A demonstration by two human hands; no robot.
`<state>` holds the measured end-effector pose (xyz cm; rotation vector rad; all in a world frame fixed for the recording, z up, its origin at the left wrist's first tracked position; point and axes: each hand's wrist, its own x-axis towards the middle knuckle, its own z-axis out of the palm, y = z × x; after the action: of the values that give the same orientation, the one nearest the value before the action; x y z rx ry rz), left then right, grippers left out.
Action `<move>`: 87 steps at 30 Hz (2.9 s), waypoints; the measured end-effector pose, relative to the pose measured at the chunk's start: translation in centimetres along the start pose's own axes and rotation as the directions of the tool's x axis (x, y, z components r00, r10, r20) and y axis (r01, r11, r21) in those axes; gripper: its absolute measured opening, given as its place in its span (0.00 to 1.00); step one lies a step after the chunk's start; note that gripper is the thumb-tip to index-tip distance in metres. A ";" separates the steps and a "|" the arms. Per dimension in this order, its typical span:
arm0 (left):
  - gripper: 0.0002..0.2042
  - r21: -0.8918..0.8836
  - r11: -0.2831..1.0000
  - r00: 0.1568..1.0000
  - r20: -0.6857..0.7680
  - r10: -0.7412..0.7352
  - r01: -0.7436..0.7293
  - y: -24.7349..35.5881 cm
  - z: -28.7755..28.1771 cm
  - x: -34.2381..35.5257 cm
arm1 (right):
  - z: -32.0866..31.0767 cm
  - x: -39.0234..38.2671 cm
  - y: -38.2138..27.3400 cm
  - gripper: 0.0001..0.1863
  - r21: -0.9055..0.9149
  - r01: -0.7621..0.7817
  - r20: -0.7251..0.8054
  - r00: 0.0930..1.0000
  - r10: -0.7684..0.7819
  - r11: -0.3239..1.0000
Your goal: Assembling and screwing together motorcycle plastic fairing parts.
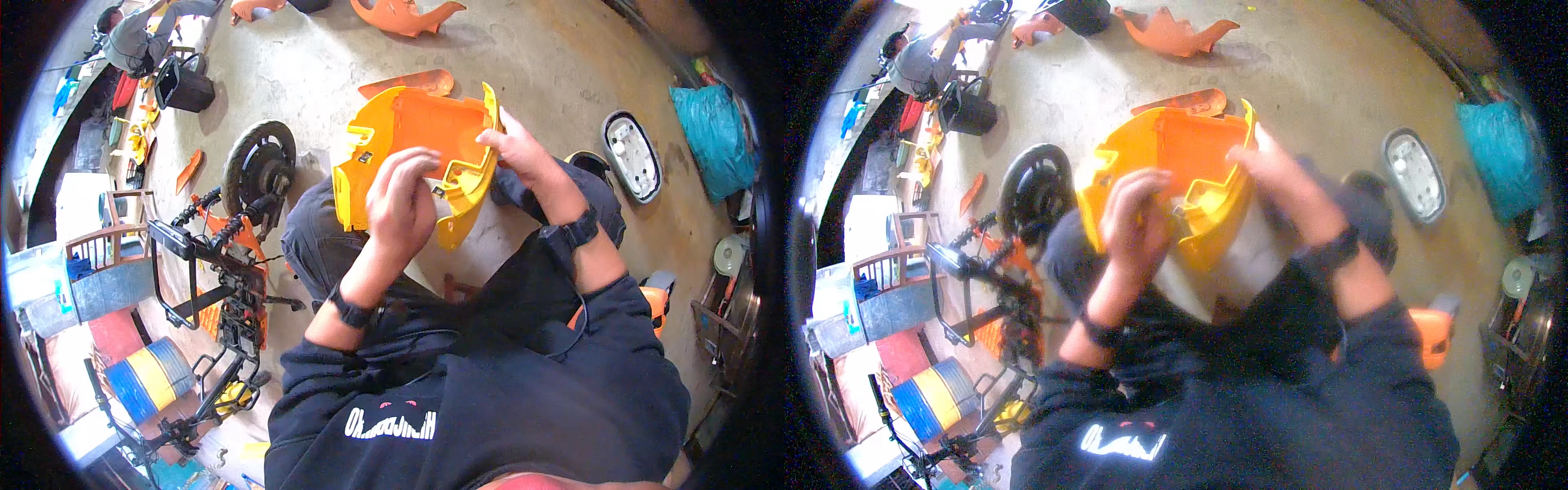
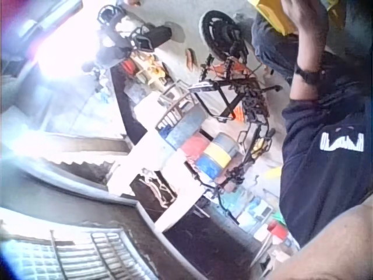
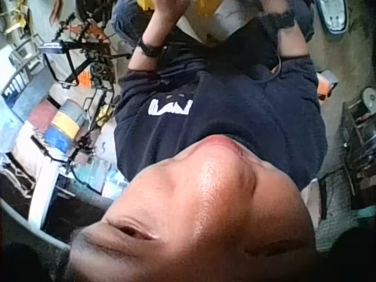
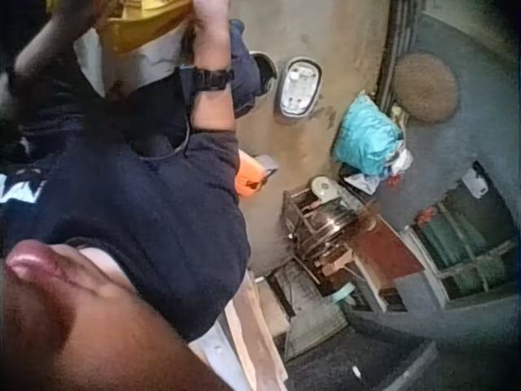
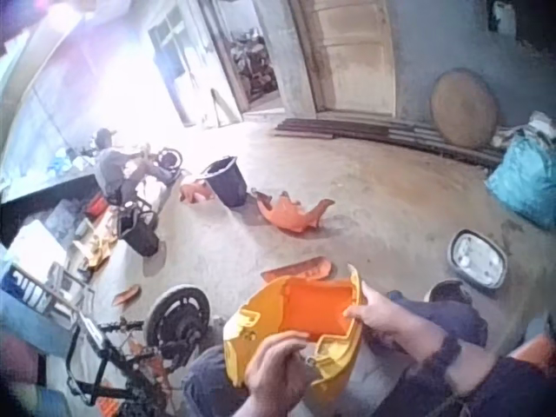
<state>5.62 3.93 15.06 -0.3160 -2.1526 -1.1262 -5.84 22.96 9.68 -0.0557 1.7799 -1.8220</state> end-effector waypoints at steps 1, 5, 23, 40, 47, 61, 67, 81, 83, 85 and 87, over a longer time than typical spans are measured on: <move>0.12 -0.099 0.990 0.995 0.039 -0.094 0.097 -1.0 1.4 -0.2 | -0.3 0.0 -0.3 0.32 0.001 -0.029 0.028 0.999 0.029 1.000; 0.11 -0.056 0.966 0.949 0.207 -0.238 0.254 -7.4 8.4 -0.5 | -4.6 2.9 1.9 0.29 -0.025 -0.055 0.059 0.997 0.056 0.998; 0.09 0.514 0.850 0.960 0.276 -0.040 -0.112 -22.7 18.3 -0.1 | -5.9 1.0 -1.6 0.36 0.143 -0.134 0.030 0.991 0.131 0.981; 0.08 0.529 0.848 0.979 0.190 -0.067 -0.044 -25.6 13.9 -0.2 | -9.4 7.5 -2.9 0.26 -0.204 -0.331 0.124 0.925 0.360 0.921; 0.13 0.553 0.830 0.986 0.163 -0.027 -0.069 -24.8 13.9 -0.4 | -4.9 10.8 -5.5 0.17 -0.056 -0.582 0.180 0.793 0.581 0.811; 0.14 0.584 0.809 0.997 0.078 0.018 -0.060 -23.8 15.2 -0.8 | -3.7 6.6 -4.1 0.13 0.039 -0.449 0.092 0.891 0.444 0.893; 0.12 0.587 0.809 0.996 0.080 -0.031 -0.022 -23.4 15.4 -0.6 | -3.5 5.2 -2.2 0.15 0.124 -0.320 0.041 0.947 0.318 0.939; 0.08 0.747 0.665 0.996 0.070 -0.049 -0.020 -24.9 15.4 -0.3 | -3.7 3.7 -1.4 0.16 0.060 -0.225 -0.095 0.968 0.230 0.972; 0.08 0.690 0.723 0.998 0.065 -0.024 -0.028 -24.6 15.6 -0.2 | -4.4 3.4 -1.2 0.16 0.081 -0.279 -0.072 0.956 0.284 0.957; 0.07 0.655 0.756 0.999 0.036 -0.016 -0.012 -25.1 15.7 -0.4 | -4.4 3.5 -1.5 0.15 0.040 -0.271 -0.078 0.959 0.273 0.962; 0.06 0.619 0.786 1.000 -0.001 -0.006 0.005 -25.2 15.7 -0.4 | -4.7 3.9 -1.5 0.15 0.002 -0.262 -0.092 0.961 0.261 0.965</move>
<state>-13.71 1.46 -7.35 -0.0042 -2.3818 -0.3585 -11.62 25.38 9.17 0.2529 1.7650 -1.6481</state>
